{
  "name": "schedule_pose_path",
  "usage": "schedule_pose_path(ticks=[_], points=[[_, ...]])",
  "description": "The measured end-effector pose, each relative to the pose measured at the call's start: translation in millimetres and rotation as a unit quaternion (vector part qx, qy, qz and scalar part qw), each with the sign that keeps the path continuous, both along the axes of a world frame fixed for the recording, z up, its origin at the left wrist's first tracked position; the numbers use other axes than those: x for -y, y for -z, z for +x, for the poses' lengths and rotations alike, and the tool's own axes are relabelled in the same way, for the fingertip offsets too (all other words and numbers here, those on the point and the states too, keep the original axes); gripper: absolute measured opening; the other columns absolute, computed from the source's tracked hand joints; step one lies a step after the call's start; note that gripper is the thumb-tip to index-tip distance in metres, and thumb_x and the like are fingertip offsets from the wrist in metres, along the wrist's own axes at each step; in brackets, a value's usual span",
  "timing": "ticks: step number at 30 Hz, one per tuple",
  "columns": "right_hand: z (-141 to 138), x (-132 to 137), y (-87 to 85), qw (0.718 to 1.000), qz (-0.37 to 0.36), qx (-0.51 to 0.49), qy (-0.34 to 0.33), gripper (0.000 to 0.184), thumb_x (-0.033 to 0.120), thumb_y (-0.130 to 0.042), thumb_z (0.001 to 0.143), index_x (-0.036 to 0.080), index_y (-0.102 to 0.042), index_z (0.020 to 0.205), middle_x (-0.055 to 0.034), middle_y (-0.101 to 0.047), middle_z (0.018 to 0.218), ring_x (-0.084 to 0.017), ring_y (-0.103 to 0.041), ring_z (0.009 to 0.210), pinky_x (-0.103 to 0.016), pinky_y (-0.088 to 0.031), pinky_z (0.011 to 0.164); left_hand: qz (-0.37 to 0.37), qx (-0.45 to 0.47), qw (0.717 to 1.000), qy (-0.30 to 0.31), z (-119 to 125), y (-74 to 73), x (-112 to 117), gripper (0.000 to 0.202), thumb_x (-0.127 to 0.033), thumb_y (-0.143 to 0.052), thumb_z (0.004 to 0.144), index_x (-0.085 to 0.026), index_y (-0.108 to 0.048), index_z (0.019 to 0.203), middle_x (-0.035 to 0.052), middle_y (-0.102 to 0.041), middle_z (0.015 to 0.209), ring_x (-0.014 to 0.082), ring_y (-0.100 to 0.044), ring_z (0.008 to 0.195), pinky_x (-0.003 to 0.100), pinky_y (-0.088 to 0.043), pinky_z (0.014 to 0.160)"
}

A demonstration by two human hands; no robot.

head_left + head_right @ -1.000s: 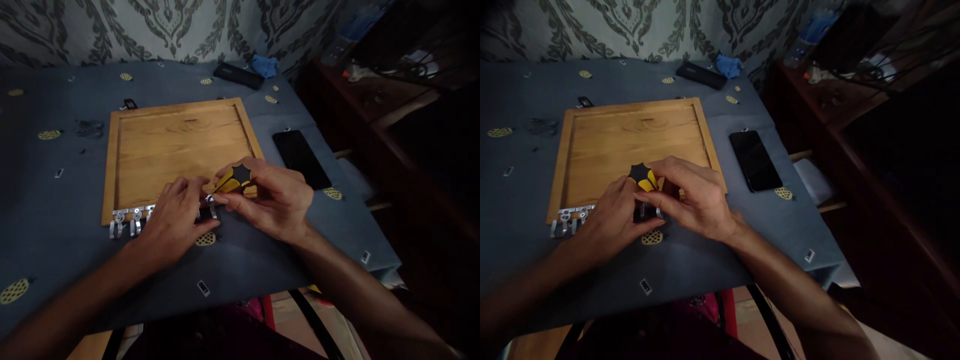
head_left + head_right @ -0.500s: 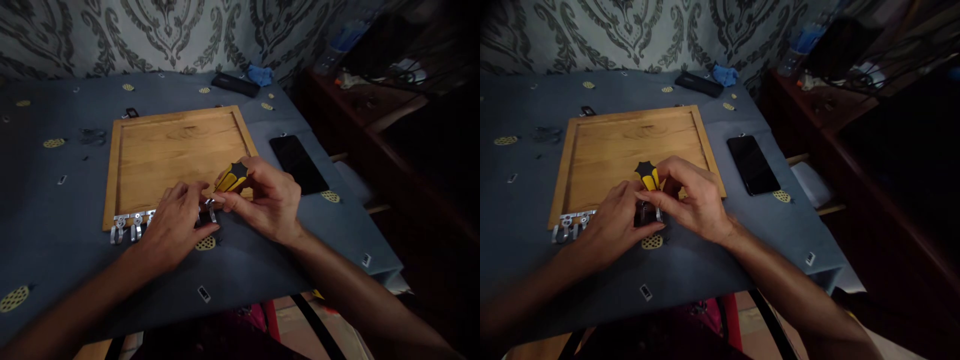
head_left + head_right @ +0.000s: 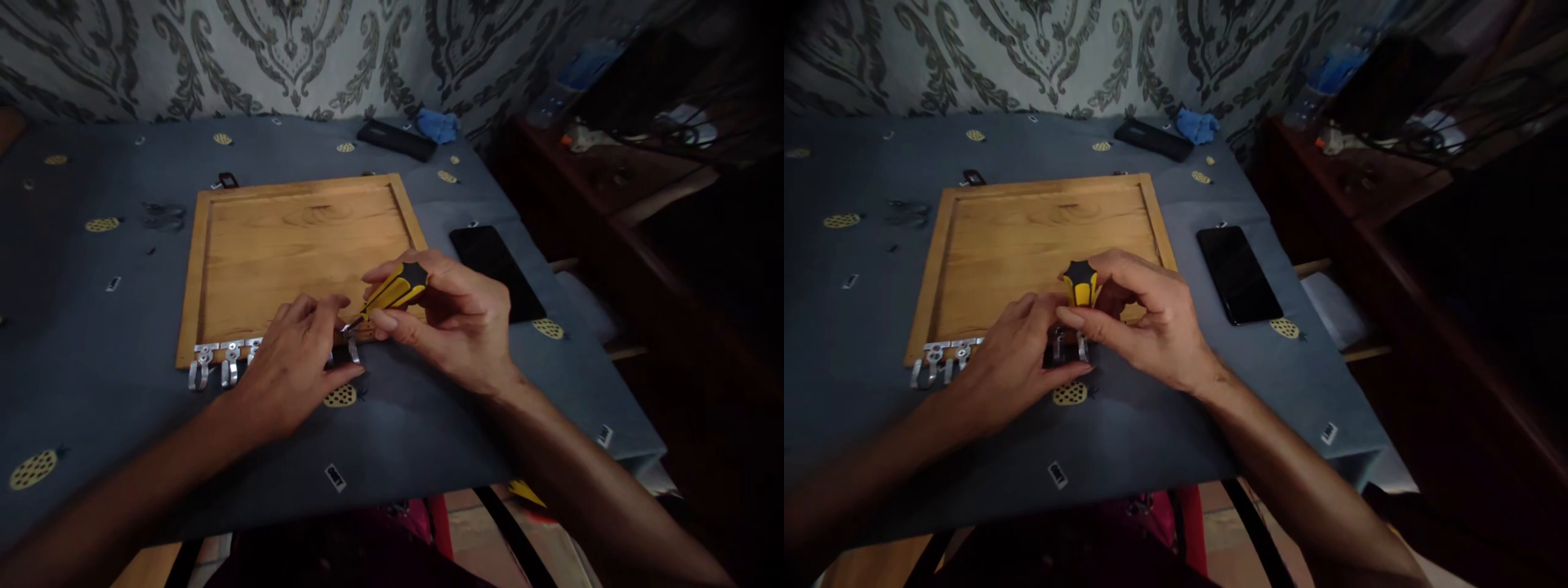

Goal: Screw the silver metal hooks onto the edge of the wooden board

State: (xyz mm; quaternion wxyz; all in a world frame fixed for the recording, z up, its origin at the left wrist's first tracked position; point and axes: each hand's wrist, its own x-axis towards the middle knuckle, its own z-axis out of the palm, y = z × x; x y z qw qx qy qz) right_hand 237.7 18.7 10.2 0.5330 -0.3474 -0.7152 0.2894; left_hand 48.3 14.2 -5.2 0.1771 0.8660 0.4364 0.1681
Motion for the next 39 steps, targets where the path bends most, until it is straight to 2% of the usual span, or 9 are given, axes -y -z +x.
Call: schedule_pose_path(ticks=[6, 11, 14, 17, 21, 27, 32, 39], points=[[-1, -1, -0.4, 0.995, 0.068, 0.044, 0.060, 0.015, 0.025, -0.079, 0.080, 0.020, -0.066, 0.076, 0.0018, -0.065, 0.069, -0.014, -0.063, 0.069, -0.028, -0.052, 0.060, -0.009, -0.002, 1.000, 0.003, -1, -1.2, 0, 0.058, -0.025, -0.083, 0.074, -0.019, -0.044, 0.118, 0.0075, -0.062, 0.106, 0.0299, -0.059, 0.104, 0.045, -0.050, 0.088], [-2, 4, -1.7, 0.985, 0.117, 0.074, 0.103, 0.016, 0.022, -0.075, 0.083, 0.019, -0.063, 0.073, 0.0016, -0.061, 0.065, -0.014, -0.061, 0.065, -0.029, -0.050, 0.057, -0.010, 0.005, 1.000, -0.001, -1, -1.4, 0, 0.056, -0.023, -0.083, 0.074, -0.020, -0.046, 0.115, 0.0069, -0.062, 0.107, 0.0295, -0.060, 0.105, 0.045, -0.049, 0.089], [-2, 5, -3.8, 0.989, 0.091, 0.050, 0.102, 0.008, 0.025, -0.071, 0.087, 0.020, -0.067, 0.084, 0.0003, -0.063, 0.071, -0.014, -0.060, 0.062, -0.030, -0.051, 0.057, -0.011, -0.003, 1.000, -0.004, -1, -0.6, 0, 0.058, -0.024, -0.083, 0.074, -0.020, -0.045, 0.118, 0.0075, -0.062, 0.106, 0.0297, -0.060, 0.103, 0.045, -0.050, 0.088], [-3, 5, -7.1, 0.992, 0.050, 0.027, 0.114, 0.009, 0.030, -0.067, 0.090, 0.022, -0.067, 0.096, -0.0017, -0.066, 0.083, -0.014, -0.060, 0.061, -0.031, -0.053, 0.057, -0.018, -0.004, 1.000, -0.003, -1, 0.2, -1, 0.065, -0.024, -0.084, 0.074, -0.019, -0.043, 0.124, 0.0074, -0.064, 0.106, 0.0304, -0.060, 0.104, 0.046, -0.049, 0.089], [-4, 3, -4.7, 0.992, 0.029, 0.020, 0.118, 0.005, 0.025, -0.066, 0.091, 0.020, -0.066, 0.091, -0.0024, -0.063, 0.085, -0.013, -0.060, 0.062, -0.030, -0.053, 0.057, -0.018, 0.001, 1.000, -0.011, -1, 1.0, -1, 0.068, -0.023, -0.085, 0.072, -0.020, -0.042, 0.125, 0.0072, -0.065, 0.107, 0.0314, -0.061, 0.107, 0.048, -0.049, 0.091], [-1, -2, 4.7, 0.990, -0.008, 0.036, 0.135, 0.008, 0.025, -0.065, 0.091, 0.017, -0.065, 0.090, -0.0006, -0.060, 0.080, -0.012, -0.059, 0.064, -0.028, -0.049, 0.058, -0.009, -0.005, 1.000, -0.007, -2, 2.9, 0, 0.060, -0.026, -0.082, 0.076, -0.021, -0.043, 0.120, 0.0084, -0.063, 0.111, 0.0326, -0.059, 0.114, 0.052, -0.048, 0.096], [0, -2, 3.1, 0.988, 0.015, 0.093, 0.123, 0.012, 0.026, -0.063, 0.092, 0.015, -0.064, 0.087, -0.0017, -0.061, 0.078, -0.012, -0.058, 0.064, -0.028, -0.047, 0.060, -0.009, 0.001, 1.000, -0.002, -2, 2.9, 0, 0.062, -0.026, -0.083, 0.075, -0.021, -0.041, 0.121, 0.0094, -0.063, 0.115, 0.0319, -0.059, 0.112, 0.051, -0.049, 0.094], [3, 0, -1.2, 0.979, 0.069, 0.165, 0.094, 0.017, 0.027, -0.060, 0.095, 0.013, -0.062, 0.085, -0.0008, -0.060, 0.073, -0.011, -0.057, 0.062, -0.025, -0.045, 0.058, -0.011, 0.019, 1.000, 0.006, -2, 1.9, 0, 0.066, -0.022, -0.084, 0.073, -0.019, -0.042, 0.125, 0.0080, -0.066, 0.107, 0.0314, -0.062, 0.106, 0.049, -0.050, 0.091]])
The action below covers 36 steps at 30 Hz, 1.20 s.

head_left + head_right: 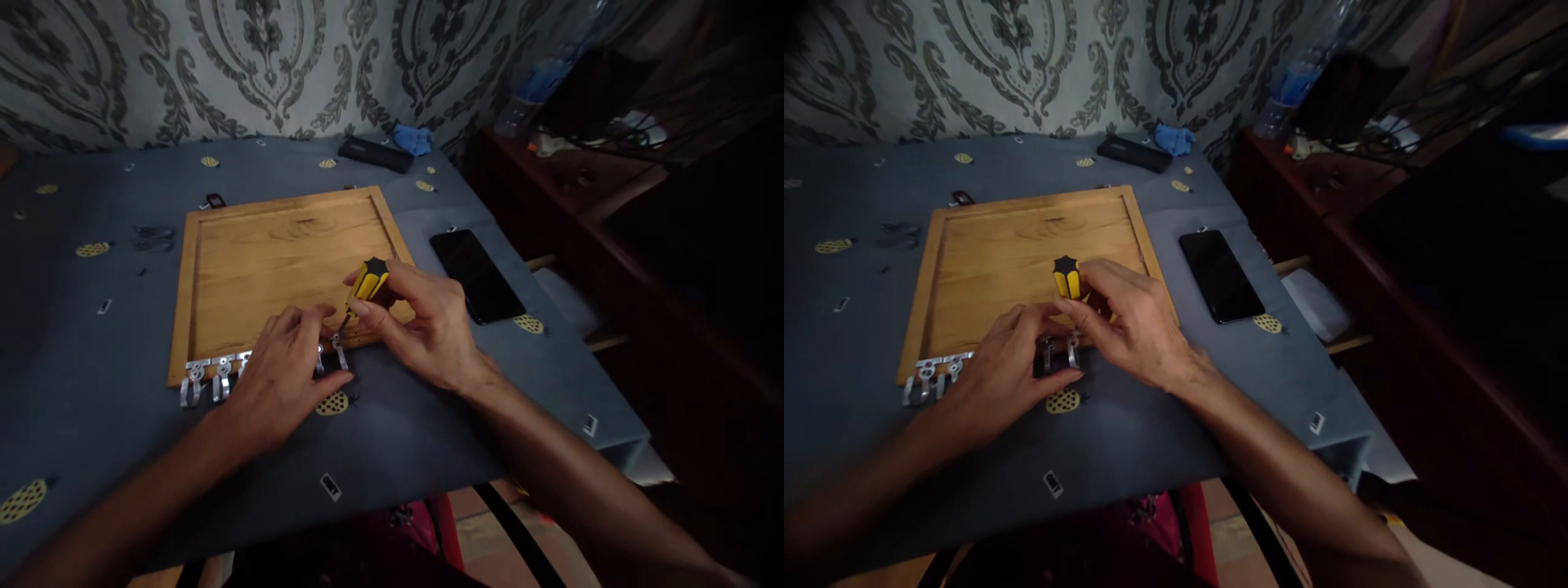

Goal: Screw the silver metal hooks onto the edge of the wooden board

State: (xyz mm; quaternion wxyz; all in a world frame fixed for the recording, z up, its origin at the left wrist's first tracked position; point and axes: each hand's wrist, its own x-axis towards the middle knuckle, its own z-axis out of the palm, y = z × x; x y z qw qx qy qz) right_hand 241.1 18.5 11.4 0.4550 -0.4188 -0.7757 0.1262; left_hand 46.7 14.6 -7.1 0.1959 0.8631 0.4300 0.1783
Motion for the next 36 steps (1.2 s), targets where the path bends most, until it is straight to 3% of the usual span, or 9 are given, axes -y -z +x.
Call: schedule_pose_path(ticks=[9, 15, 23, 27, 31, 33, 36], points=[[2, 5, -5.1, 0.998, 0.027, 0.060, -0.023, 0.017, 0.029, -0.055, 0.099, 0.013, -0.061, 0.094, -0.0016, -0.065, 0.078, -0.011, -0.061, 0.068, -0.024, -0.048, 0.062, 0.008, -0.002, 1.000, 0.001, 1, -1.7, 0, 0.055, -0.020, -0.082, 0.073, -0.019, -0.046, 0.115, 0.0090, -0.064, 0.108, 0.0319, -0.060, 0.106, 0.049, -0.050, 0.089], [1, 5, -5.8, 0.997, 0.035, 0.060, -0.031, 0.016, 0.031, -0.054, 0.099, 0.018, -0.059, 0.090, 0.0009, -0.060, 0.075, -0.011, -0.058, 0.066, -0.024, -0.047, 0.060, 0.002, -0.005, 1.000, 0.000, 1, -2.6, 1, 0.052, -0.020, -0.080, 0.076, -0.022, -0.045, 0.114, 0.0059, -0.064, 0.107, 0.0306, -0.060, 0.107, 0.048, -0.050, 0.090], [2, 4, -4.0, 0.998, 0.019, 0.045, -0.030, 0.020, 0.031, -0.056, 0.097, 0.017, -0.059, 0.083, 0.0004, -0.058, 0.071, -0.012, -0.057, 0.063, -0.025, -0.045, 0.058, -0.016, -0.002, 1.000, -0.008, 0, -1.9, 2, 0.056, -0.021, -0.081, 0.076, -0.021, -0.045, 0.119, 0.0081, -0.061, 0.111, 0.0316, -0.059, 0.108, 0.049, -0.050, 0.090], [-1, 1, 1.1, 0.996, -0.028, -0.074, 0.043, 0.016, 0.033, -0.061, 0.094, 0.018, -0.062, 0.086, 0.0007, -0.062, 0.072, -0.012, -0.059, 0.063, -0.027, -0.048, 0.060, -0.026, -0.005, 1.000, -0.004, 0, -1.4, 2, 0.058, -0.024, -0.080, 0.079, -0.020, -0.042, 0.122, 0.0088, -0.061, 0.110, 0.0308, -0.059, 0.107, 0.049, -0.050, 0.091], [-5, -14, 13.3, 0.954, -0.146, -0.251, 0.079, 0.031, 0.048, -0.060, 0.092, 0.017, -0.060, 0.099, -0.0020, -0.068, 0.081, -0.012, -0.066, 0.064, -0.027, -0.054, 0.060, -0.009, -0.003, 1.000, 0.007, -2, 0.0, 2, 0.058, -0.023, -0.080, 0.079, -0.020, -0.041, 0.122, 0.0084, -0.062, 0.110, 0.0301, -0.058, 0.107, 0.049, -0.049, 0.091], [-4, -24, 22.4, 0.951, -0.192, -0.233, 0.067, 0.038, 0.055, -0.054, 0.092, 0.017, -0.058, 0.096, -0.0027, -0.069, 0.077, -0.014, -0.067, 0.062, -0.028, -0.056, 0.060, -0.003, 0.000, 1.000, 0.007, -2, 0.7, 2, 0.059, -0.023, -0.079, 0.079, -0.020, -0.041, 0.124, 0.0081, -0.063, 0.110, 0.0299, -0.059, 0.108, 0.049, -0.049, 0.092], [4, -33, 32.4, 0.953, -0.234, -0.182, 0.064, 0.039, 0.052, -0.047, 0.096, 0.017, -0.057, 0.082, -0.0036, -0.068, 0.066, -0.016, -0.068, 0.060, -0.029, -0.055, 0.056, -0.003, -0.002, 1.000, 0.004, -3, 0.8, 2, 0.055, -0.025, -0.077, 0.080, -0.021, -0.042, 0.122, 0.0071, -0.064, 0.108, 0.0298, -0.060, 0.108, 0.049, -0.049, 0.093]])
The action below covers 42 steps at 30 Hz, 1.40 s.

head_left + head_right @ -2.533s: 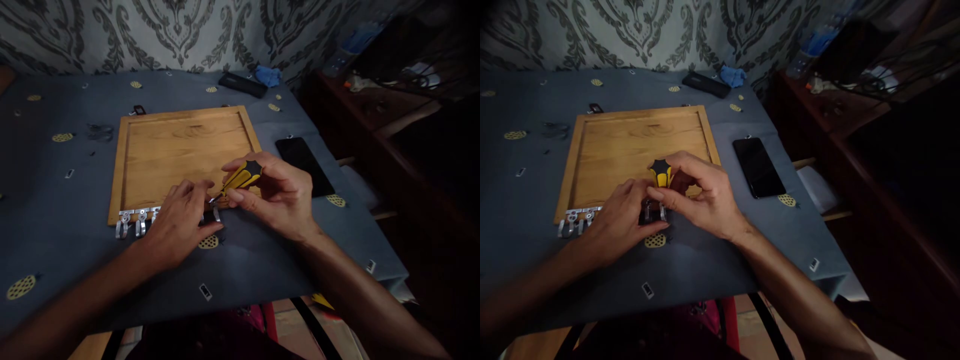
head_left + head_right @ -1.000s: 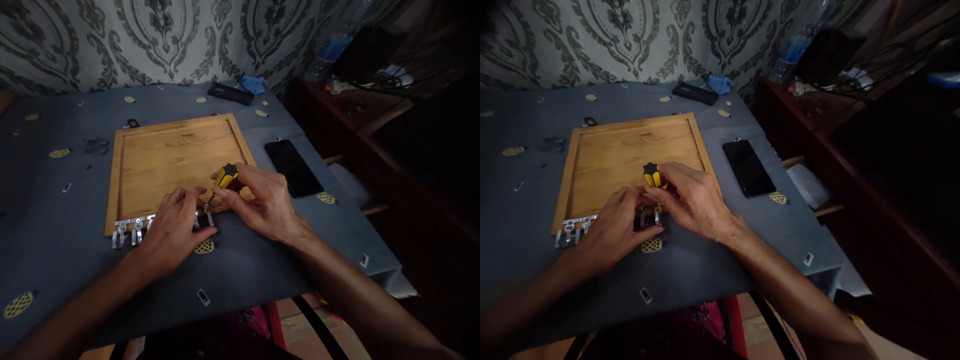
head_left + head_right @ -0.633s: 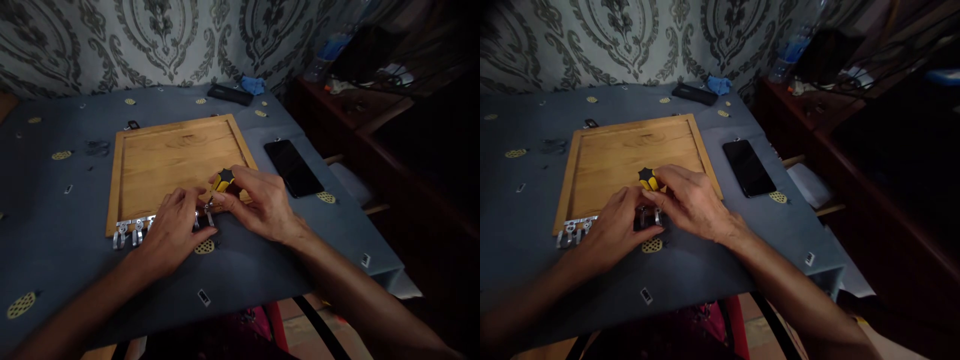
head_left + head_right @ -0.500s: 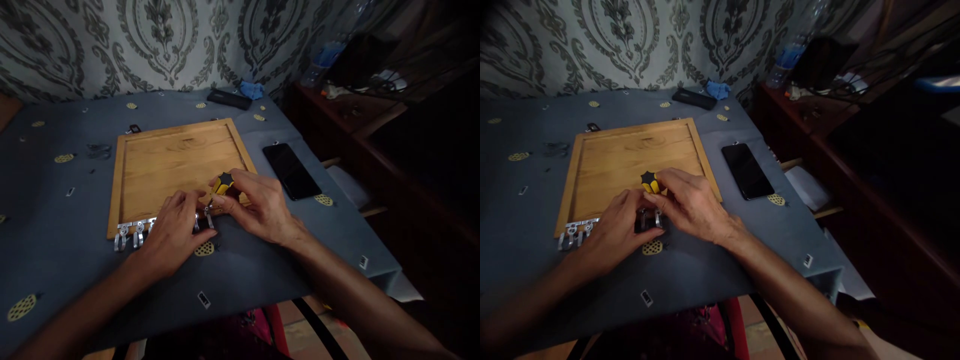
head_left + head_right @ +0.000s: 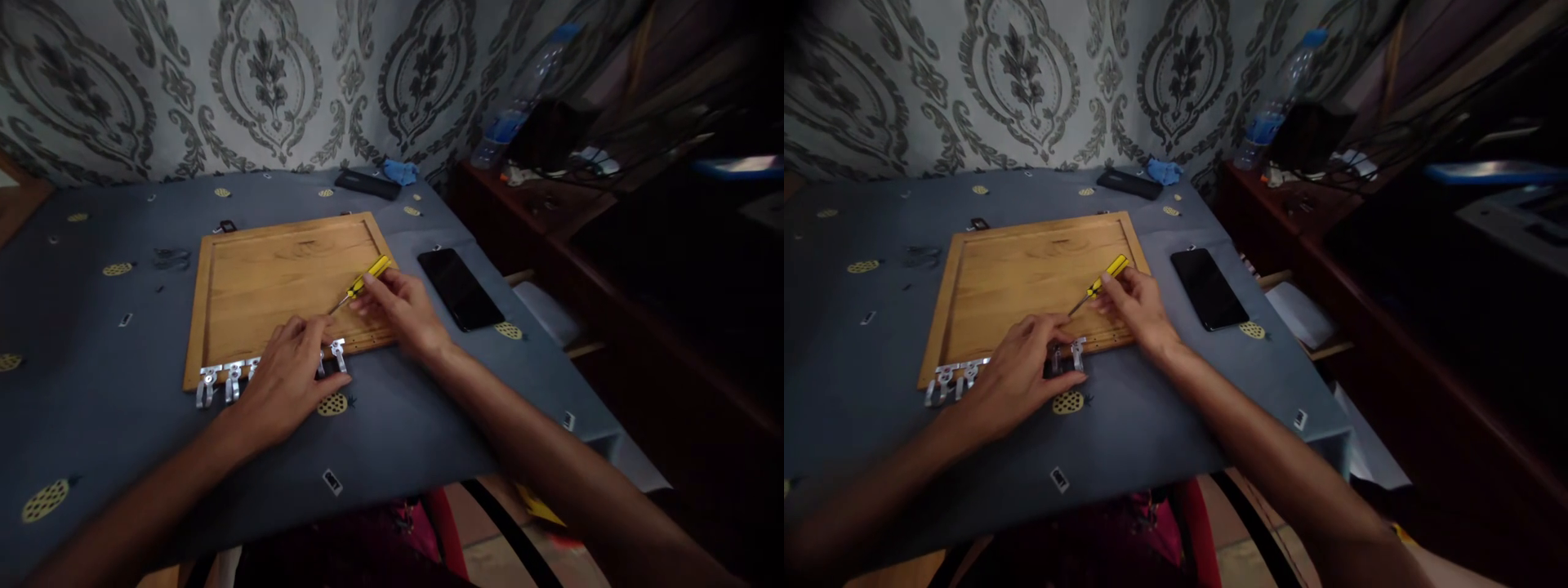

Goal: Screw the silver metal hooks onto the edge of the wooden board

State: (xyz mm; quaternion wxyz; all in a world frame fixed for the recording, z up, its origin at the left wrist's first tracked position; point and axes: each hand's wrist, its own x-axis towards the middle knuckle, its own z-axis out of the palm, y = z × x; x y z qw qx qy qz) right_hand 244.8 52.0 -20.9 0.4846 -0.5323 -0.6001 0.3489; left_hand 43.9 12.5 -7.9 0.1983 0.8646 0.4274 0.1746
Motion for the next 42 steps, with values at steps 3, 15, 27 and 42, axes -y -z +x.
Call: schedule_pose_path(ticks=[3, 15, 27, 42], points=[[10, 9, -1.6, 0.996, -0.020, 0.082, -0.015, 0.038, 0.045, -0.052, 0.094, 0.016, -0.060, 0.071, -0.0031, -0.064, 0.059, -0.016, -0.061, 0.052, -0.029, -0.048, 0.050, -0.005, -0.008, 1.000, 0.000, 0, -0.7, 0, 0.050, -0.027, -0.076, 0.081, -0.023, -0.043, 0.119, 0.0062, -0.064, 0.108, 0.0300, -0.059, 0.110, 0.050, -0.048, 0.095], [9, 54, 0.2, 0.900, 0.158, 0.355, -0.195, 0.030, 0.021, -0.053, 0.095, 0.015, -0.067, 0.120, -0.0121, -0.067, 0.104, -0.025, -0.054, 0.097, -0.044, -0.048, 0.086, 0.015, -0.012, 1.000, -0.002, 1, 0.5, 0, 0.058, -0.025, -0.079, 0.078, -0.022, -0.041, 0.122, 0.0081, -0.062, 0.112, 0.0311, -0.059, 0.111, 0.050, -0.049, 0.094], [8, 54, 8.3, 0.885, 0.208, 0.380, -0.171, 0.022, 0.022, -0.057, 0.096, 0.019, -0.070, 0.113, -0.0083, -0.070, 0.102, -0.023, -0.053, 0.094, -0.039, -0.044, 0.082, 0.022, -0.005, 1.000, 0.003, -1, -5.3, 0, 0.061, -0.023, -0.080, 0.078, -0.024, -0.040, 0.124, 0.0078, -0.064, 0.114, 0.0301, -0.059, 0.112, 0.049, -0.049, 0.094], [7, 54, 6.3, 0.882, 0.220, 0.381, -0.170, 0.021, 0.021, -0.054, 0.098, 0.021, -0.069, 0.112, -0.0071, -0.070, 0.101, -0.023, -0.052, 0.092, -0.038, -0.041, 0.079, 0.039, -0.031, 0.999, -0.008, -2, -13.8, 1, 0.070, -0.026, -0.084, 0.073, -0.023, -0.041, 0.127, 0.0082, -0.066, 0.116, 0.0319, -0.060, 0.113, 0.049, -0.048, 0.094]])
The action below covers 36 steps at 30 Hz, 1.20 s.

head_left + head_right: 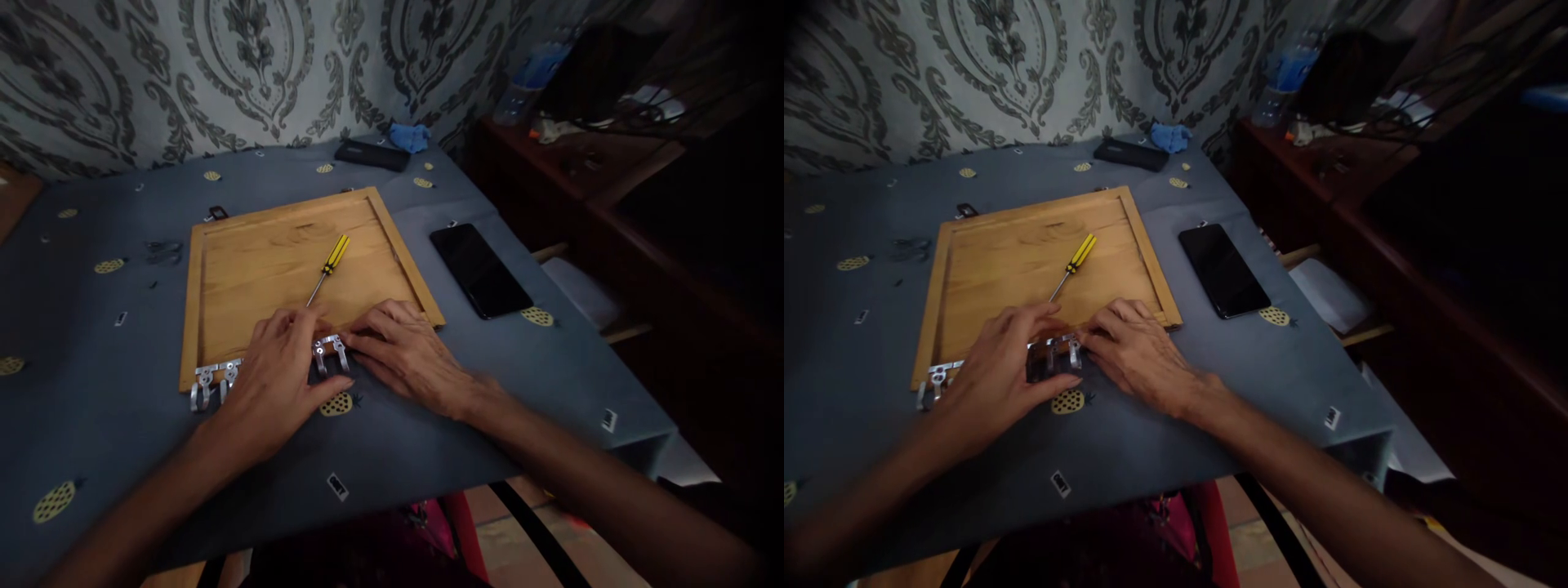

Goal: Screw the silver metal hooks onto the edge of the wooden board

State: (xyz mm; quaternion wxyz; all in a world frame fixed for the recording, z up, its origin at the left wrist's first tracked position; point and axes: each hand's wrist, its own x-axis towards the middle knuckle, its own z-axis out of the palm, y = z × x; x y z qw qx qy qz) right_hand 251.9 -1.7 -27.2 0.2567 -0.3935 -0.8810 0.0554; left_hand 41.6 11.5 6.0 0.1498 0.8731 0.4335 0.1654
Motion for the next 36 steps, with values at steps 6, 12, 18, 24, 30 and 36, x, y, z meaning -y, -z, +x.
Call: schedule_pose_path(ticks=[6, 12, 18, 24, 30, 36], points=[[0, -1, 2.3, 1.000, 0.006, 0.001, -0.001, 0.019, 0.021, -0.055, 0.097, 0.018, -0.070, 0.109, -0.0066, -0.070, 0.100, -0.022, -0.052, 0.092, -0.037, -0.041, 0.080, -0.001, -0.021, 1.000, 0.000, 4, 6.0, 2, 0.068, -0.029, -0.083, 0.076, -0.020, -0.039, 0.128, 0.0106, -0.066, 0.115, 0.0337, -0.060, 0.110, 0.051, -0.048, 0.092], [2, -3, 5.7, 1.000, 0.016, -0.015, -0.014, 0.019, 0.019, -0.058, 0.095, 0.017, -0.070, 0.109, -0.0066, -0.069, 0.098, -0.022, -0.051, 0.090, -0.037, -0.040, 0.079, 0.003, -0.012, 1.000, -0.002, 4, 8.8, 2, 0.063, -0.027, -0.081, 0.078, -0.021, -0.040, 0.125, 0.0090, -0.065, 0.115, 0.0319, -0.060, 0.110, 0.048, -0.048, 0.091], [3, -1, 4.2, 1.000, 0.006, -0.010, -0.014, 0.022, 0.019, -0.056, 0.096, 0.017, -0.069, 0.113, -0.0075, -0.069, 0.099, -0.022, -0.052, 0.091, -0.037, -0.042, 0.080, -0.016, 0.016, 1.000, -0.009, 4, 10.3, 1, 0.064, -0.023, -0.082, 0.077, -0.021, -0.041, 0.126, 0.0077, -0.067, 0.110, 0.0312, -0.061, 0.108, 0.048, -0.048, 0.091], [13, -12, -8.6, 0.998, -0.059, -0.025, -0.016, 0.023, 0.024, -0.052, 0.098, 0.016, -0.069, 0.112, -0.0098, -0.066, 0.099, -0.023, -0.054, 0.095, -0.038, -0.050, 0.084, -0.038, 0.025, 0.998, -0.035, 4, 13.0, 0, 0.070, -0.025, -0.084, 0.075, -0.021, -0.040, 0.128, 0.0064, -0.067, 0.111, 0.0317, -0.060, 0.111, 0.049, -0.047, 0.095], [17, -68, -18.4, 0.996, -0.057, 0.035, 0.054, 0.041, 0.011, -0.045, 0.095, 0.008, -0.055, 0.135, -0.0212, -0.052, 0.139, -0.032, -0.047, 0.129, -0.050, -0.041, 0.108, -0.034, 0.034, 0.999, -0.019, 3, 13.7, 0, 0.068, -0.024, -0.082, 0.077, -0.023, -0.038, 0.129, 0.0047, -0.067, 0.110, 0.0314, -0.058, 0.112, 0.049, -0.046, 0.096], [10, -102, -11.9, 0.991, -0.078, 0.106, 0.040, 0.038, 0.013, -0.041, 0.098, 0.015, -0.054, 0.134, -0.0187, -0.046, 0.147, -0.031, -0.043, 0.135, -0.052, -0.038, 0.110, -0.033, 0.042, 0.999, -0.008, 2, 13.6, 0, 0.063, -0.023, -0.082, 0.077, -0.023, -0.040, 0.125, 0.0051, -0.066, 0.112, 0.0294, -0.059, 0.111, 0.048, -0.046, 0.095]])
